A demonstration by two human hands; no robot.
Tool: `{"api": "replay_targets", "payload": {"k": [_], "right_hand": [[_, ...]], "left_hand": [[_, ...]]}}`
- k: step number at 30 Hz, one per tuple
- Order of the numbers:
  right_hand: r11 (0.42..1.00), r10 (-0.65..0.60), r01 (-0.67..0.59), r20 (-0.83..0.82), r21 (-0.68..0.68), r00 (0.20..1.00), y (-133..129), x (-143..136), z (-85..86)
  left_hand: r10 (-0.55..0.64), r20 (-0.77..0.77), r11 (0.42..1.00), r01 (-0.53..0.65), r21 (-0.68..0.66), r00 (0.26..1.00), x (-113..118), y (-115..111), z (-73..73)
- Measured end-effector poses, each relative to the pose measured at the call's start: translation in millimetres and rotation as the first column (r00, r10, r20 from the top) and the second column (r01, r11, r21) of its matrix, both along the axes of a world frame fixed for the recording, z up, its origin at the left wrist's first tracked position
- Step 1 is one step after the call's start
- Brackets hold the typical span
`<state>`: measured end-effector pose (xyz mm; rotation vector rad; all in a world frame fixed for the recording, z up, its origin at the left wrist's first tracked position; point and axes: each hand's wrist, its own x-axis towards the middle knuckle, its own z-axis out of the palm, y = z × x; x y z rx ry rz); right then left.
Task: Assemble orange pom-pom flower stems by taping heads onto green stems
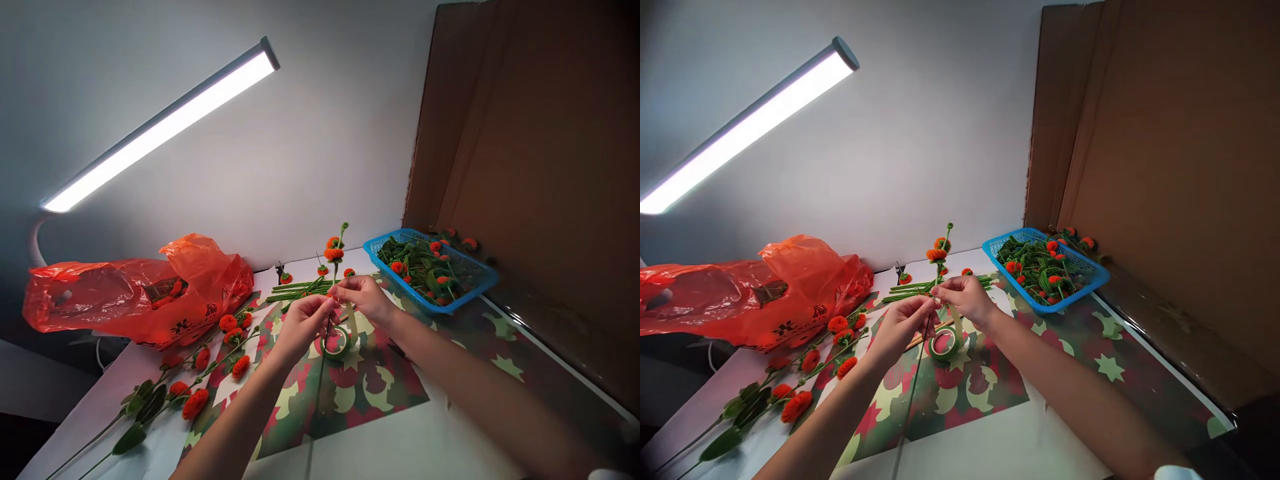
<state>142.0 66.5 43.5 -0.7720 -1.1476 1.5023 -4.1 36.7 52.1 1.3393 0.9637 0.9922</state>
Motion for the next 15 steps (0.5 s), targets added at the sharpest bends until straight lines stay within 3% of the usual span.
{"api": "replay_targets", "payload": {"k": [3, 5, 8, 10, 13, 15], "right_hand": [[0.994, -0.106, 0.107, 0.062, -0.022, 0.992, 4, 3, 0.9], [0.996, -0.087, 0.088, 0.052, -0.023, 0.995, 5, 3, 0.3], [1.000, -0.017, 0.017, -0.041, -0.001, 0.999, 3, 1, -1.6], [0.999, 0.039, -0.036, -0.115, 0.022, 0.993, 0, -1, -2.9], [0.986, 0.149, -0.134, -0.170, 0.097, 0.974, -6, -5, -4.2], [0.972, 0.206, -0.181, -0.172, 0.152, 0.963, -8, -6, -4.5]], "left_hand": [[0.262, -0.298, 0.909, -0.130, 0.397, 0.918, -1, -6, 9.7], [0.317, -0.317, 0.879, -0.152, 0.451, 0.894, -2, -8, 13.5], [0.120, -0.146, 0.979, -0.093, 0.180, 0.982, -4, -6, 13.4], [-0.062, 0.112, 0.996, 0.069, -0.061, 0.992, -5, -2, 10.5], [-0.173, 0.467, 0.930, 0.299, -0.211, 0.867, -2, 0, 4.2], [-0.182, 0.576, 0.905, 0.365, -0.219, 0.797, 0, 0, 0.6]]}}
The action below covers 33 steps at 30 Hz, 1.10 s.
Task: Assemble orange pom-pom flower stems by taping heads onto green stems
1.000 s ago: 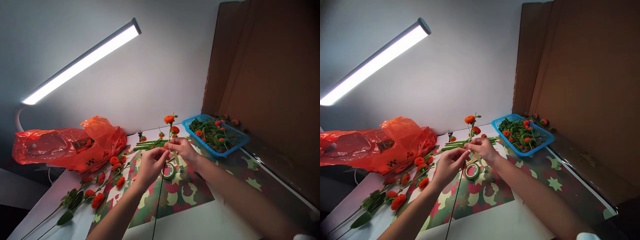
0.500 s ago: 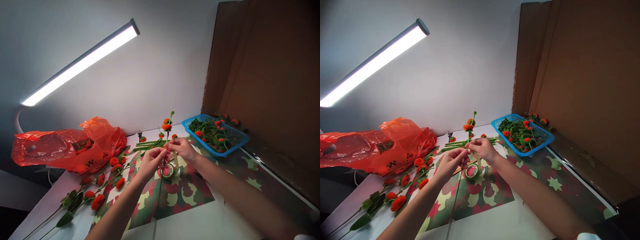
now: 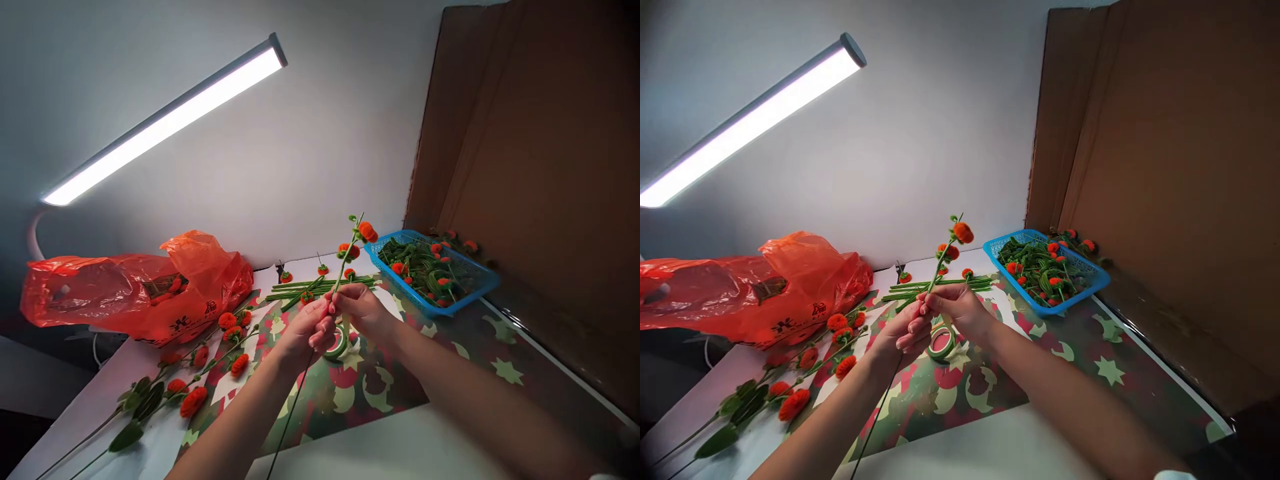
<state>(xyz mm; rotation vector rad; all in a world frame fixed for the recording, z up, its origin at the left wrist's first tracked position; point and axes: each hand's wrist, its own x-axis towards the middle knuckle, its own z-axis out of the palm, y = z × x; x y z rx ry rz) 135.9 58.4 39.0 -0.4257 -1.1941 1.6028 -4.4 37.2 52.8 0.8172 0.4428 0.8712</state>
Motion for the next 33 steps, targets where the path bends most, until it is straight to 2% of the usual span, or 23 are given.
{"api": "replay_targets", "payload": {"k": [4, 7, 10, 11, 13, 14, 15, 16, 17, 19, 21, 23, 26, 28, 31, 33], "right_hand": [[0.999, 0.043, -0.043, -0.008, 0.001, 0.999, -3, -1, 1.2], [0.990, 0.112, -0.119, -0.095, -0.077, 0.989, -5, -2, 2.6], [0.977, 0.104, -0.131, -0.163, -0.167, 0.981, -7, -5, 2.9], [0.974, 0.076, -0.109, -0.168, -0.199, 0.983, -7, -5, 2.6], [0.971, -0.022, -0.010, -0.131, -0.238, 0.991, -4, -6, 1.0], [0.970, -0.096, 0.073, -0.086, -0.231, 0.992, -2, -6, -0.2], [0.964, -0.179, 0.170, -0.029, -0.207, 0.983, -1, -6, -1.7], [0.950, -0.265, 0.268, 0.038, -0.163, 0.964, 0, -7, -3.4], [0.929, -0.345, 0.355, 0.103, -0.106, 0.933, 1, -7, -5.0], [0.880, -0.465, 0.475, 0.201, -0.003, 0.862, 0, -9, -7.5], [0.848, -0.523, 0.526, 0.262, 0.064, 0.811, -3, -11, -8.7], [0.829, -0.554, 0.548, 0.299, 0.111, 0.777, -6, -12, -8.6], [0.802, -0.594, 0.575, 0.320, 0.163, 0.738, -10, -14, -8.3], [0.795, -0.602, 0.589, 0.314, 0.149, 0.734, -12, -16, -9.3], [0.804, -0.583, 0.589, 0.295, 0.078, 0.757, -14, -20, -12.1], [0.806, -0.578, 0.588, 0.302, 0.067, 0.758, -15, -21, -13.9]], "left_hand": [[-0.032, 0.044, 0.999, 0.032, 0.002, 0.999, 1, -1, -3.9], [-0.071, 0.091, 0.998, 0.070, 0.009, 0.993, 1, -3, -5.4], [-0.055, 0.092, 0.998, 0.056, -0.003, 0.994, 2, -3, -4.2], [-0.033, 0.044, 0.999, 0.033, -0.005, 0.998, 2, -3, -2.9], [0.042, -0.167, 0.998, -0.035, 0.044, 0.985, 1, -2, 1.0], [0.120, -0.310, 0.989, -0.087, 0.117, 0.943, 1, -1, 3.1], [0.230, -0.444, 0.964, -0.140, 0.227, 0.866, 1, -1, 4.9], [0.363, -0.541, 0.914, -0.179, 0.364, 0.759, 1, -1, 6.1], [0.505, -0.587, 0.838, -0.195, 0.510, 0.634, 1, -2, 6.7], [0.746, -0.533, 0.627, -0.151, 0.764, 0.400, 1, -4, 5.9], [0.873, -0.415, 0.435, -0.026, 0.900, 0.258, 1, -5, 4.0], [0.925, -0.326, 0.312, 0.098, 0.945, 0.198, 1, -6, 3.0], [0.946, -0.286, 0.249, 0.224, 0.942, 0.153, 0, -6, 3.5], [0.959, -0.261, 0.221, 0.282, 0.934, 0.114, 0, -7, 3.3], [0.977, -0.203, 0.172, 0.321, 0.931, 0.067, 2, -6, -0.1], [0.983, -0.171, 0.144, 0.312, 0.939, 0.062, 2, -5, -3.8]]}}
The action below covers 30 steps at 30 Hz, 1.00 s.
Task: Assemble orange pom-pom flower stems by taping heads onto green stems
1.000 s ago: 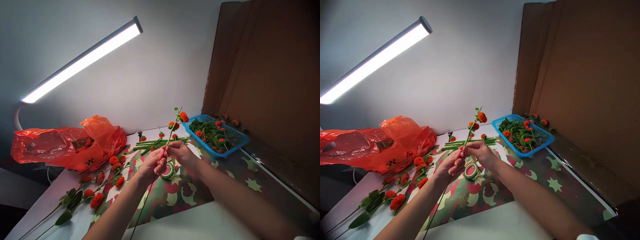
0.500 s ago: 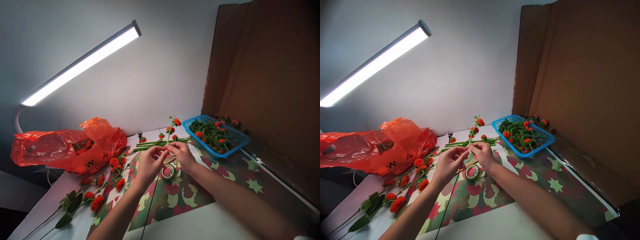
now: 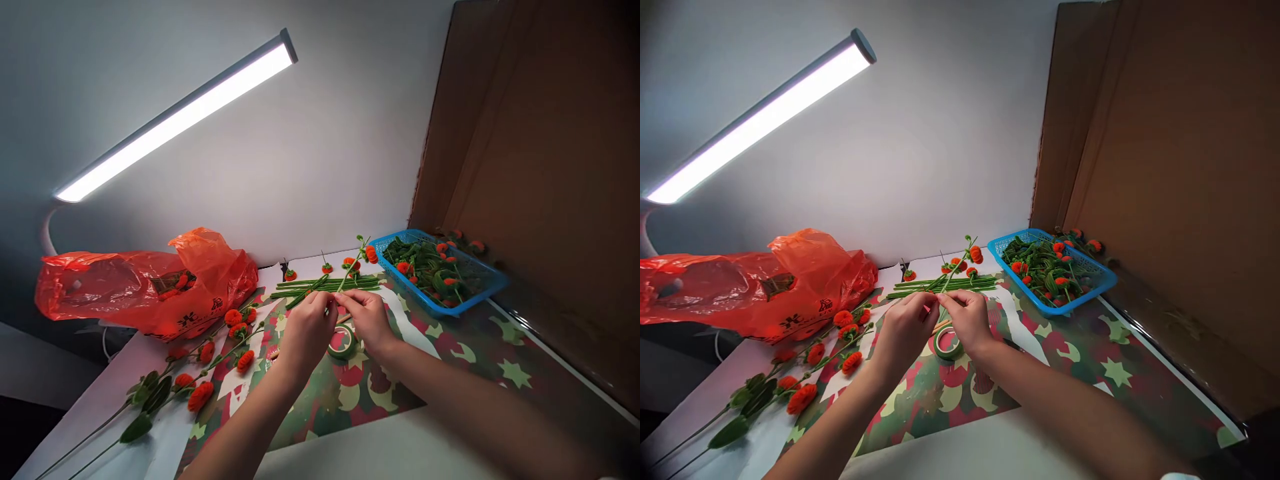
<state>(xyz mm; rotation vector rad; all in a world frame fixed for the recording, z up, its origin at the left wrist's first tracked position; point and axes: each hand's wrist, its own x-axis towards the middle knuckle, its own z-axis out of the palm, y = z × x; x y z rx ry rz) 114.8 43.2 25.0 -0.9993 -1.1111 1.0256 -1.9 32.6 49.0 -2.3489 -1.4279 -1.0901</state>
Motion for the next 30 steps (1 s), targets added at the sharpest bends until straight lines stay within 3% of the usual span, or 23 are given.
{"api": "replay_targets", "payload": {"k": [8, 11, 15, 18, 21, 23, 25, 27, 30], "right_hand": [[0.977, -0.087, 0.023, 0.297, 0.212, 0.951, -3, 2, -0.1], [0.982, -0.031, -0.012, 0.226, 0.186, 0.974, -4, 3, 4.6], [0.981, 0.192, -0.191, 0.009, -0.020, 0.981, 3, 11, 13.2], [0.904, 0.390, -0.402, -0.107, -0.147, 0.915, 13, 23, 19.3], [0.824, 0.509, -0.528, -0.140, -0.205, 0.849, 19, 35, 24.8], [0.815, 0.543, -0.555, -0.114, -0.167, 0.832, 20, 38, 28.0], [0.826, 0.550, -0.554, -0.070, -0.100, 0.832, 19, 39, 30.5], [0.845, 0.528, -0.530, -0.043, -0.070, 0.848, 18, 37, 32.0], [0.885, 0.458, -0.459, -0.037, -0.080, 0.888, 17, 34, 32.7]], "left_hand": [[-0.084, 0.189, 0.996, 0.084, 0.005, 0.978, -3, 6, -3.7], [-0.090, 0.287, 0.993, 0.109, -0.052, 0.954, -4, 4, 2.2], [-0.070, 0.509, 0.955, 0.206, -0.215, 0.858, -7, 2, 10.0], [-0.046, 0.697, 0.866, 0.376, -0.329, 0.716, -7, 2, 13.1], [0.048, 0.841, 0.718, 0.567, -0.404, 0.539, -4, 3, 15.0], [0.124, 0.896, 0.626, 0.667, -0.405, 0.427, -2, 2, 15.9], [0.170, 0.919, 0.583, 0.715, -0.385, 0.356, 0, 2, 16.3], [0.172, 0.920, 0.593, 0.709, -0.382, 0.351, 0, 3, 16.2], [0.129, 0.893, 0.665, 0.630, -0.401, 0.432, -1, 3, 15.9]]}}
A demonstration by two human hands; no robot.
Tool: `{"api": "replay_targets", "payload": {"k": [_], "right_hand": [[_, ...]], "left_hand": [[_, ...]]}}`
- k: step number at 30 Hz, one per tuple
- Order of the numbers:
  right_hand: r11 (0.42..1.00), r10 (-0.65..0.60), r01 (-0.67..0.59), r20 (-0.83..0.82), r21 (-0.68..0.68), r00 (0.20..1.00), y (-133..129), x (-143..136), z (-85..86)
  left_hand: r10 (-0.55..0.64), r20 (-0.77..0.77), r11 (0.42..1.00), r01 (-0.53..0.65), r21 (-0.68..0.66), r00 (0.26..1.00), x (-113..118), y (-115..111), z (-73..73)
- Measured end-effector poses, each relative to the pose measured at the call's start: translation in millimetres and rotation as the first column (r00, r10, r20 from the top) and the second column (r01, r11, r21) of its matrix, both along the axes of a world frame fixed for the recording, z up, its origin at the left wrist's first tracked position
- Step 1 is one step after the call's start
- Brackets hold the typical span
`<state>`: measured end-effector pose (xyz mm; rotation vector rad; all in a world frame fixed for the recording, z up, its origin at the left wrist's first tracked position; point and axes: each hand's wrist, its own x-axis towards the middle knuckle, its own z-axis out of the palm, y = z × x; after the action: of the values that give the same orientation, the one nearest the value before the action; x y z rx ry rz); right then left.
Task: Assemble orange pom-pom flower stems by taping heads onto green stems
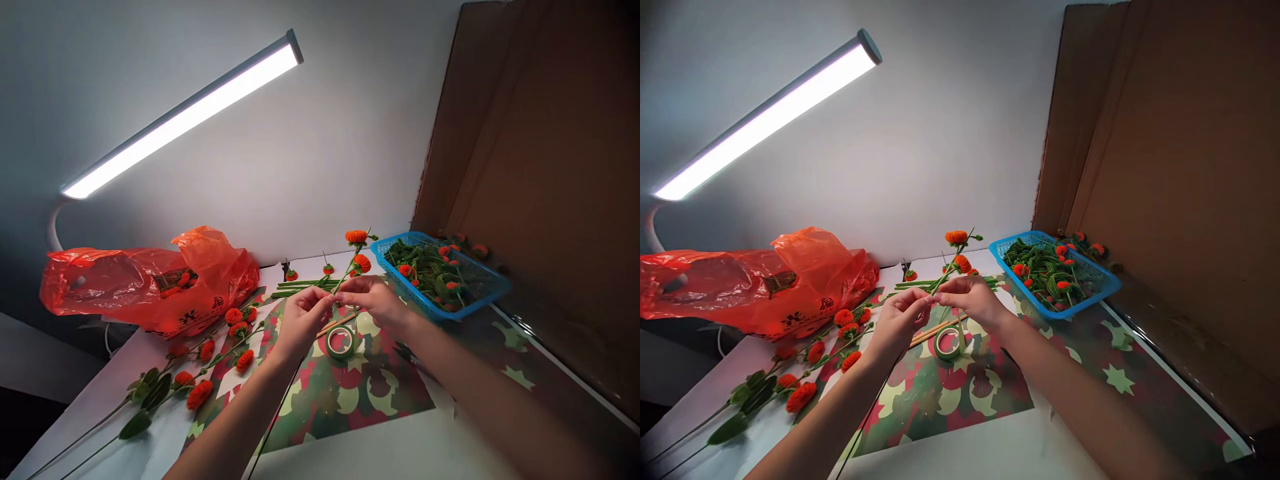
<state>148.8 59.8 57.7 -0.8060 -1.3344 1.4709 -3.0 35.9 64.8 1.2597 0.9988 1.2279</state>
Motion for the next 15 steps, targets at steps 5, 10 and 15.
{"api": "replay_targets", "payload": {"k": [5, 10, 15], "right_hand": [[0.996, -0.086, 0.084, -0.043, -0.039, 0.995, -4, -4, 1.2], [0.975, -0.105, 0.074, -0.141, -0.211, 0.984, -12, -8, 1.1], [0.983, -0.042, 0.024, -0.102, -0.180, 0.994, -12, -9, 1.9]], "left_hand": [[0.189, -0.214, 0.958, -0.132, 0.256, 0.958, -3, -2, -1.8], [0.401, -0.363, 0.843, -0.184, 0.505, 0.841, -3, -8, -3.3], [0.165, -0.256, 0.950, -0.084, 0.300, 0.952, -4, -9, 6.3]]}}
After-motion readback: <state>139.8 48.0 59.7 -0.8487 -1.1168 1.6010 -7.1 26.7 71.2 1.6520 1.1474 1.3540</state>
